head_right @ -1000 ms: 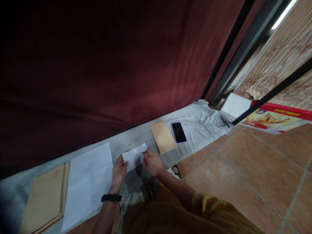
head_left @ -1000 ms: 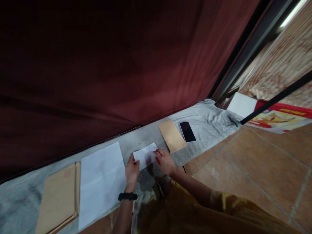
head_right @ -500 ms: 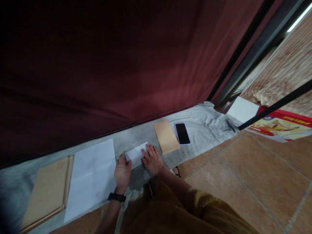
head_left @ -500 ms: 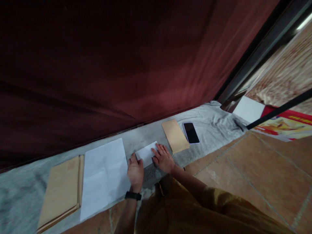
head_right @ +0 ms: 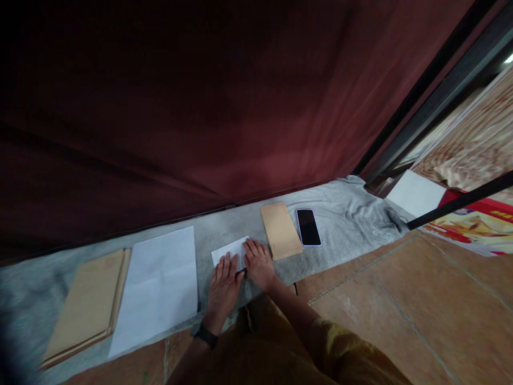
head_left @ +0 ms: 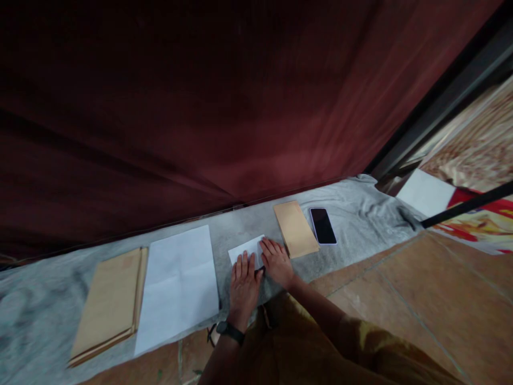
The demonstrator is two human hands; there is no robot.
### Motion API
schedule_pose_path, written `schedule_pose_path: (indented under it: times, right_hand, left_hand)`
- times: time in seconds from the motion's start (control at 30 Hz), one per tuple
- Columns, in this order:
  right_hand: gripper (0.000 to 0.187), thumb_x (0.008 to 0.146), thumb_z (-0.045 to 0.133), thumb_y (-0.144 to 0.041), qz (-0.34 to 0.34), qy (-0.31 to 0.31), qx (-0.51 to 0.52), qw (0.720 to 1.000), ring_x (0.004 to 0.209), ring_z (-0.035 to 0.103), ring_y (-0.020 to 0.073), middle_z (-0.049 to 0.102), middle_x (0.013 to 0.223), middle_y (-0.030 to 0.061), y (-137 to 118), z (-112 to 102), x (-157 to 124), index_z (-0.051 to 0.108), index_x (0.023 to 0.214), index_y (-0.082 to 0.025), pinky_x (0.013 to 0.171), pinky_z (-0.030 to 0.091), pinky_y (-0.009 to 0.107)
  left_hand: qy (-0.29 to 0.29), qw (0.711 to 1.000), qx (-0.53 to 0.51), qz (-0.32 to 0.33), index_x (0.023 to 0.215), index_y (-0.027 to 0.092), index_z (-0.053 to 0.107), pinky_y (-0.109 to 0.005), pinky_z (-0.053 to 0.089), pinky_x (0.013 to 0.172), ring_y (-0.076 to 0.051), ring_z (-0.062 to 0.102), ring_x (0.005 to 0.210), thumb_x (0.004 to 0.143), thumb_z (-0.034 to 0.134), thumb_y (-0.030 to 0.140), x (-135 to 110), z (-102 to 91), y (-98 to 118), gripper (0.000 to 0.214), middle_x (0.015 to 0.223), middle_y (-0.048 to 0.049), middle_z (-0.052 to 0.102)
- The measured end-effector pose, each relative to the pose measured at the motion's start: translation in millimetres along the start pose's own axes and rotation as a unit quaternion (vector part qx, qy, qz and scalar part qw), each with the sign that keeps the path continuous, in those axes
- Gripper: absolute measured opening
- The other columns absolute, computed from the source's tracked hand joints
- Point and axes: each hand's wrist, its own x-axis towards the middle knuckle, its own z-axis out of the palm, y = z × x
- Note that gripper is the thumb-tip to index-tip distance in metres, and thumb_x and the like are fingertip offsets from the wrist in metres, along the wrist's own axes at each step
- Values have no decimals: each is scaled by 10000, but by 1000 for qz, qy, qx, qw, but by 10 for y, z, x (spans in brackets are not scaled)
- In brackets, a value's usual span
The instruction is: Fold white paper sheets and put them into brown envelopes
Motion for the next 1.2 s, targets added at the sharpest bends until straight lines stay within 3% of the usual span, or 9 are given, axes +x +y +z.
schedule_pose_path:
  times: [0.1,0.27,0.57,0.77,0.83,1.0,1.2]
  right_hand:
    - [492,1041,395,-263,-1,14,-5,1000,1445,413,261,451,1583,76,-21,17,-19,449,1525,-190,1203,281,458]
    - [479,1031,412,-259,-2,21,-3,1000,1438,423,263,479,1561,88,-17,22,-11,481,1500,-186,1198,278,472]
    - [472,1031,425,-275,-14,-5,-5,1000,1411,439,266,469,1569,83,28,-60,31,485,1491,-186,1167,313,455]
    - [478,1029,436,-274,-13,-2,-20,1000,1419,430,278,469,1569,84,15,-43,9,472,1499,-197,1171,293,469]
    - [478,1026,439,-276,-14,-3,-19,1000,1420,431,281,472,1566,88,18,-38,9,476,1496,-197,1169,295,470]
    - [480,1027,441,-284,-12,-6,-12,1000,1424,431,285,473,1564,99,26,-29,10,472,1498,-194,1160,303,467]
    - [475,1038,419,-282,-14,-7,-5,1000,1431,413,287,455,1577,99,34,-23,0,471,1499,-177,1170,287,469]
  left_hand:
    - [-6,1000,8,-11,1476,134,509,-493,333,1201,-311,345,1501,1001,390,292,139,-37,2,515,1594,-159,417]
    - [0,1000,7,-13,1514,150,456,-521,246,1241,-292,248,1544,994,379,257,288,19,4,537,1626,-131,369]
    - [41,997,25,-61,1547,69,371,-515,235,1244,-310,265,1536,1005,390,385,108,100,-99,628,1632,-205,316]
    - [96,991,26,-92,1525,-7,366,-539,307,1211,-336,325,1507,1012,350,314,-14,98,-136,605,1596,-253,364]
    - [93,993,20,-69,1526,10,373,-523,314,1215,-317,302,1519,1005,340,254,-32,78,-94,576,1607,-229,360]
    - [22,999,-10,43,1498,145,467,-466,349,1215,-255,330,1513,1000,376,241,-129,78,1,516,1598,-119,426]
    - [1,999,-8,47,1461,138,515,-467,405,1175,-274,419,1463,1007,414,277,-164,88,-93,486,1543,-150,496]
